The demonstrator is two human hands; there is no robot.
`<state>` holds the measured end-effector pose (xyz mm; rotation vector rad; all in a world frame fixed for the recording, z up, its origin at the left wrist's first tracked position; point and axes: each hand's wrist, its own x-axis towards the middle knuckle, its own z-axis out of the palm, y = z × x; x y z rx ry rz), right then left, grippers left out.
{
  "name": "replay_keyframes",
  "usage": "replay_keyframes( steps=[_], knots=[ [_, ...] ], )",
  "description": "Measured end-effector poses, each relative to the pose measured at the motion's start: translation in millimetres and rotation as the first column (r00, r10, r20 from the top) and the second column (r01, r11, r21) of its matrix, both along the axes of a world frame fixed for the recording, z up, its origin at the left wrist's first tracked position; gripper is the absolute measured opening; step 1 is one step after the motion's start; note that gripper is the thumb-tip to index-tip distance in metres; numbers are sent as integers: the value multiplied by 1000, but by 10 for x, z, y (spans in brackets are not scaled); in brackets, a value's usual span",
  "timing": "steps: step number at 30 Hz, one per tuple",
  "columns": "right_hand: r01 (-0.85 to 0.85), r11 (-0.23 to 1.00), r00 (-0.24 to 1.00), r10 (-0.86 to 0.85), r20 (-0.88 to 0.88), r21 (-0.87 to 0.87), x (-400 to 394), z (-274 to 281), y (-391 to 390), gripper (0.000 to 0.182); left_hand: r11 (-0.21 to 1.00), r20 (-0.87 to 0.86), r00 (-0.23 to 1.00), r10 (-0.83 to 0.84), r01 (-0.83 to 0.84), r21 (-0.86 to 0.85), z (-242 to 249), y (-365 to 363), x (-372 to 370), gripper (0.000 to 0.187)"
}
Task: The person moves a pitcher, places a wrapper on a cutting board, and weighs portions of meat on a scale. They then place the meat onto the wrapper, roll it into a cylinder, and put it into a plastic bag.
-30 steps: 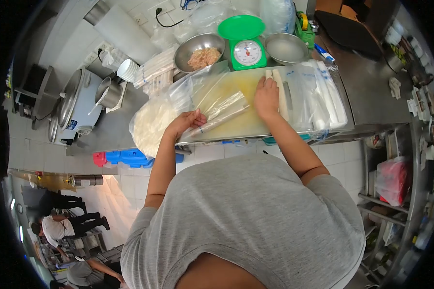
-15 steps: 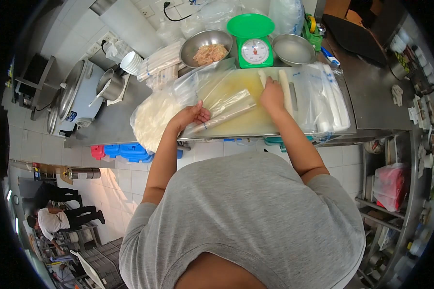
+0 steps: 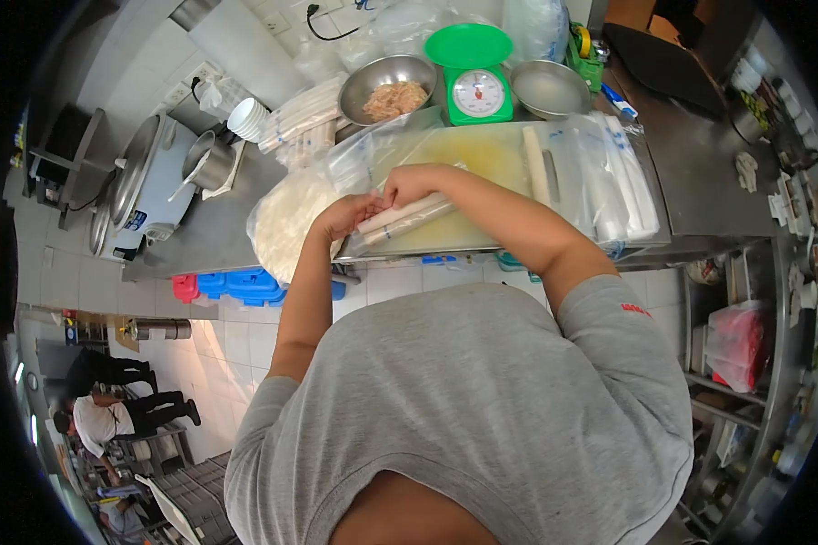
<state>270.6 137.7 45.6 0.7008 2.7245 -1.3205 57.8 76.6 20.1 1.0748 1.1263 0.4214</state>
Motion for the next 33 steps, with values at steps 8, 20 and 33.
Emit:
replay_keyframes(
  steps=[8, 20, 33],
  knots=[
    [210, 973, 955, -225, -191, -97, 725, -92, 45, 29, 894, -367, 928, 66, 108, 434, 7, -188, 151, 28],
    [385, 772, 903, -200, -381, 506, 938, -362, -827, 35, 335, -479, 791, 381, 365, 869, 58, -951, 443, 35],
    [877, 155, 452, -588, -671, 455, 410, -224, -1160, 36, 647, -573, 769, 283, 288, 706, 14, -50, 350, 17]
  ],
)
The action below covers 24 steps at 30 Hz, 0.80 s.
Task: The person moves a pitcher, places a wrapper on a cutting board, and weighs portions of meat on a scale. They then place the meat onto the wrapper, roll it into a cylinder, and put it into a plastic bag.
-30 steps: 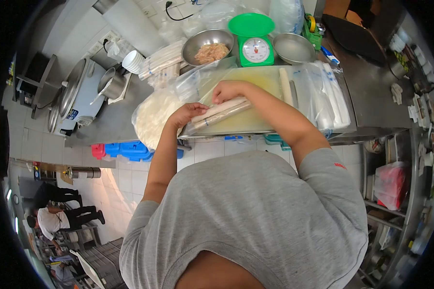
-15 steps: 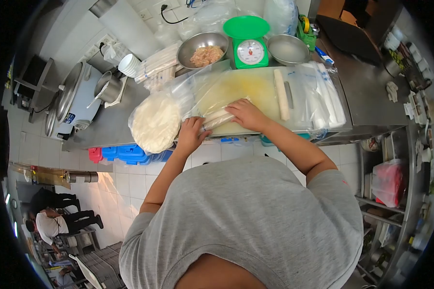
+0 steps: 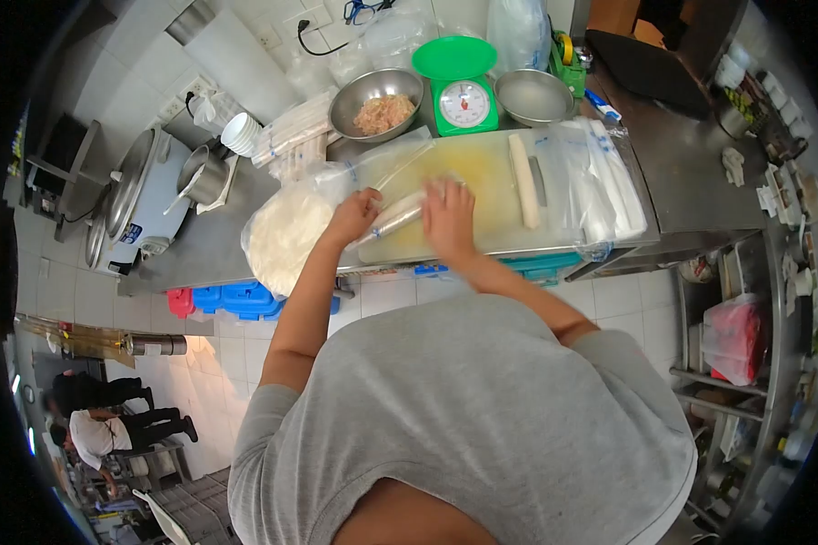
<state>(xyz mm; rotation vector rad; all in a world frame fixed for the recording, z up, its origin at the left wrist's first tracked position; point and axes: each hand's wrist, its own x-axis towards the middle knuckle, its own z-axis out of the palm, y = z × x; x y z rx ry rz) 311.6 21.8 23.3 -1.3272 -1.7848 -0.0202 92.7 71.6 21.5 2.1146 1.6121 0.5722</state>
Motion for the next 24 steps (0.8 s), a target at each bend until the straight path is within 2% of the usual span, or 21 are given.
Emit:
replay_keyframes(
  steps=[2, 4, 5, 6, 8, 11, 14, 16, 19, 22, 24],
  knots=[
    [-187, 979, 982, 189, 11, -75, -82, 40, -561, 36, 997, 10, 998, -68, 67, 47, -128, 22, 76, 13],
    [-188, 960, 982, 185, -35, -205, 10, 14, -779, 37, 980, 6, 987, -160, 158, 119, -142, -30, 135, 14],
    [-156, 971, 988, 151, -39, -181, 116, -88, -851, 38, 965, -4, 978, -207, 205, 161, -104, -23, 161, 14],
    [-124, 981, 992, 119, -42, -147, 277, -207, -867, 38, 977, 74, 981, -177, 166, 134, -54, -13, 222, 16],
    [-86, 977, 995, 73, -71, -193, 646, -377, -990, 40, 994, 231, 967, -106, 95, 57, -20, -131, 367, 21],
    [11, 977, 991, 17, 130, -212, 911, -410, -1158, 41, 977, 16, 995, -100, 95, 193, -12, -232, 526, 32],
    [28, 997, 968, -9, 249, -71, 610, -466, -960, 42, 979, 69, 990, -124, 111, 172, -29, -209, 552, 41],
    [72, 997, 951, -68, 301, -1, 394, -394, -792, 50, 981, 74, 988, -138, 125, 150, -48, -198, 548, 41],
    [37, 995, 945, -5, 326, -93, 302, 226, -605, 63, 983, 37, 988, -151, 146, 115, -44, -222, 523, 41],
    [266, 962, 959, -259, 116, -54, 581, 161, -105, 70, 993, -31, 994, -104, 106, 55, 7, -356, 591, 40],
    [440, 868, 893, -396, 213, -230, 887, 126, 164, 62, 998, -63, 996, -63, 64, 26, 71, -437, 660, 40]
  ],
)
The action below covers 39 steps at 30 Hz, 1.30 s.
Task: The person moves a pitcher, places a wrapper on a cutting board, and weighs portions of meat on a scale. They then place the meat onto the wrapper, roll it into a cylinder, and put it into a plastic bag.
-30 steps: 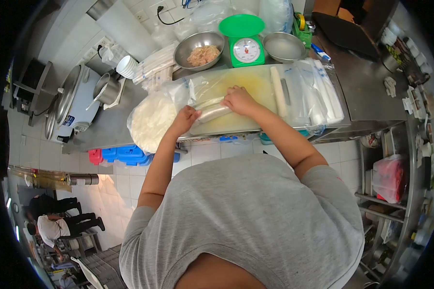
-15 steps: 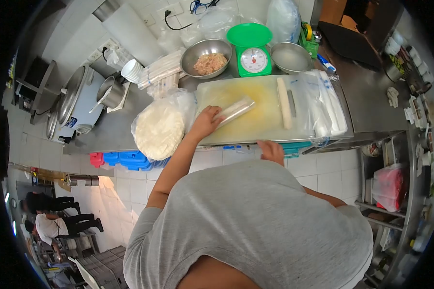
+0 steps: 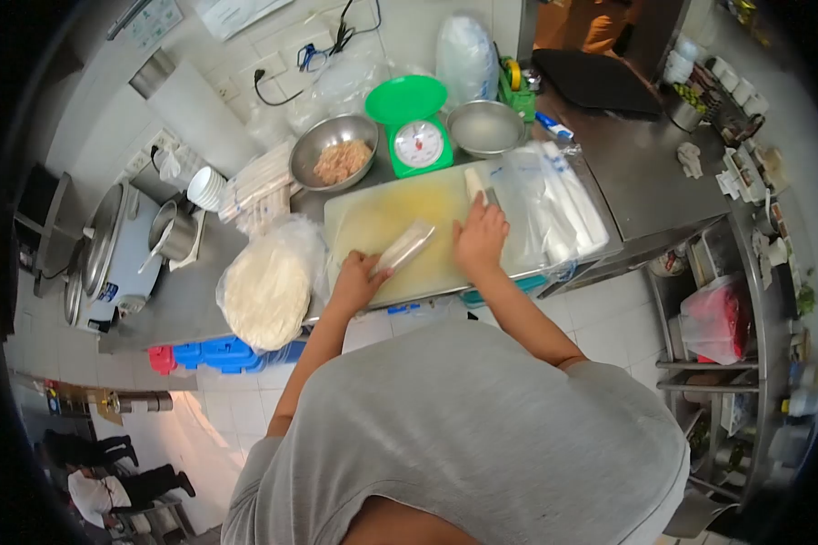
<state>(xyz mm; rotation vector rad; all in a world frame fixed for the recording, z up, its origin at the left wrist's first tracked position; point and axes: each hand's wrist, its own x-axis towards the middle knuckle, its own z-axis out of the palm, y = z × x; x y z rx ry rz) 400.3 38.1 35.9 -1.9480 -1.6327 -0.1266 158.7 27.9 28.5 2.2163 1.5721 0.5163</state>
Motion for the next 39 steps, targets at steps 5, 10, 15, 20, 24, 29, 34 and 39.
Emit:
replay_keyframes(
  steps=[5, 10, 15, 20, 24, 29, 34, 39],
  knots=[
    [69, 954, 996, -50, 70, -292, 421, -397, 394, 46, 996, 118, 990, 84, -81, -25, -50, -7, -7, 46],
    [-30, 943, 979, -39, -200, -330, 601, -426, 686, 34, 878, 302, 949, 94, 64, -474, 12, 306, -263, 66],
    [-771, 598, 556, 467, -687, -218, 272, 424, 810, 33, 641, 531, 749, 397, 188, -744, -83, 565, -520, 82],
    [-946, 5, 236, 695, -679, -323, -523, 594, 1137, 36, 619, 675, 529, 515, 315, -719, 87, 497, -741, 90],
    [-827, -268, 195, 688, -699, -494, -999, 230, 1352, 37, 642, 595, 659, 459, 216, -735, 129, 284, -839, 53],
    [-809, -258, 226, 693, -685, -528, -1144, -2, 1445, 29, 772, 449, 819, 356, 13, -636, 87, 120, -804, 25],
    [-869, -120, 231, 761, -606, -481, -926, 42, 1314, 22, 882, 347, 897, 274, -90, -463, 38, 28, -740, 26],
    [-949, 104, 232, 872, -431, -299, -589, -138, 1043, 30, 953, 216, 936, 277, -240, -183, -5, -113, -581, 27]
  ],
)
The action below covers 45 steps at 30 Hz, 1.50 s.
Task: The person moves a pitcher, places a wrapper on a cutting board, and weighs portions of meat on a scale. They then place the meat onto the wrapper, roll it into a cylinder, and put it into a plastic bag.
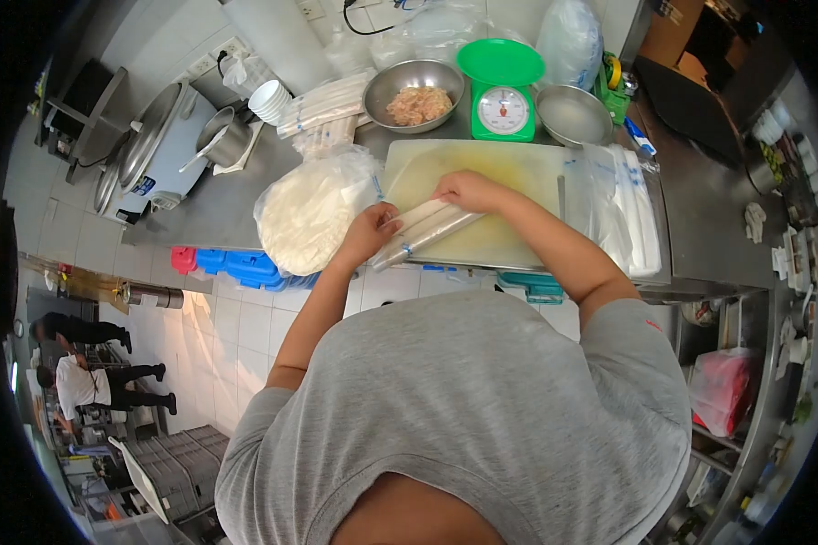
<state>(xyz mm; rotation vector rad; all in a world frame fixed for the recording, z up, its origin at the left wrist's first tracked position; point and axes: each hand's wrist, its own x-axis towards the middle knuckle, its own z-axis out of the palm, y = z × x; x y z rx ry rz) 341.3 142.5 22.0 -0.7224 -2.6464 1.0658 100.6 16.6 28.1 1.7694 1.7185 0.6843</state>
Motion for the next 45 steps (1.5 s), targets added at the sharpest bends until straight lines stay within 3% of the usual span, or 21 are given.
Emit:
replay_keyframes(
  steps=[3, 5, 9, 11, 12, 14, 15, 17, 18, 20, 23, 26, 29, 32, 36, 39, 41, 44, 45],
  knots=[
    [-45, 921, 986, 102, -129, 386, 208, -2, -275, 49, 989, -137, 990, -26, 46, 144, 27, -86, 52, 31],
    [-69, 873, 987, 132, -96, 483, 307, 43, -377, 61, 934, -268, 962, -59, 148, 325, -21, -123, 69, 37],
    [-63, 838, 990, 121, -73, 541, 386, -2, -477, 70, 901, -382, 920, -87, 236, 363, 163, -436, 283, 44],
    [-57, 850, 992, 109, -70, 524, 382, -15, -498, 65, 886, -422, 904, -62, 244, 393, 140, -547, 345, 48],
    [-54, 855, 992, 105, -70, 516, 369, -21, -505, 63, 897, -373, 923, -99, 245, 367, 104, -547, 314, 48],
    [-109, 935, 994, 93, 65, 337, 337, 64, -436, 54, 912, -267, 949, -170, 254, 322, 42, -434, 197, 47],
    [-126, 962, 986, 95, 135, 240, 316, 122, -381, 50, 962, -156, 972, -175, 202, 183, 39, -360, 132, 48],
    [-155, 951, 958, 80, 274, 266, 204, 220, -224, 41, 983, 69, 990, -126, 133, -124, 64, -184, -15, 48],
    [-171, 946, 937, 70, 342, 276, 133, 261, -145, 39, 981, 69, 994, -87, 97, -165, 12, -58, -104, 48],
    [-63, 925, 948, -61, 311, 375, -31, 212, 33, 38, 970, 62, 998, -12, 27, -243, -142, 198, -243, 47],
    [72, 863, 942, -223, 249, 500, -209, 46, 211, 42, 981, -340, 938, 73, -6, 194, -206, 331, -291, 46],
    [186, 802, 929, -332, 165, 568, -338, -218, 270, 49, 906, -493, 834, 248, -19, 424, -281, 302, -287, 42],
    [218, 805, 914, -366, 174, 551, -382, -232, 348, 55, 920, -521, 809, 272, -59, 388, -288, 317, -284, 35],
    [189, 828, 915, -344, 212, 528, -395, -218, 323, 56, 985, -482, 869, 107, -26, 172, -183, 332, -312, 23],
    [216, 839, 896, -374, 240, 500, -450, -89, 349, 41, 938, -459, 870, 182, -14, 346, 81, 199, -211, 11],
    [176, 914, 872, -317, 373, 364, -459, -27, 424, 23, 864, -485, 849, 210, 71, 498, 162, 84, -128, 11],
    [170, 852, 941, -290, 175, 495, -399, -82, 400, 15, 799, -534, 818, 211, 170, 576, 264, 23, -50, 21],
    [184, 755, 982, -160, -96, 629, -272, -165, 368, 12, 740, -391, 915, -100, 331, 586, 399, 30, 149, 46],
    [193, 726, 979, -102, -174, 660, -229, -205, 344, 13, 734, -426, 903, -61, 330, 594, 394, 53, 225, 53]
  ],
)
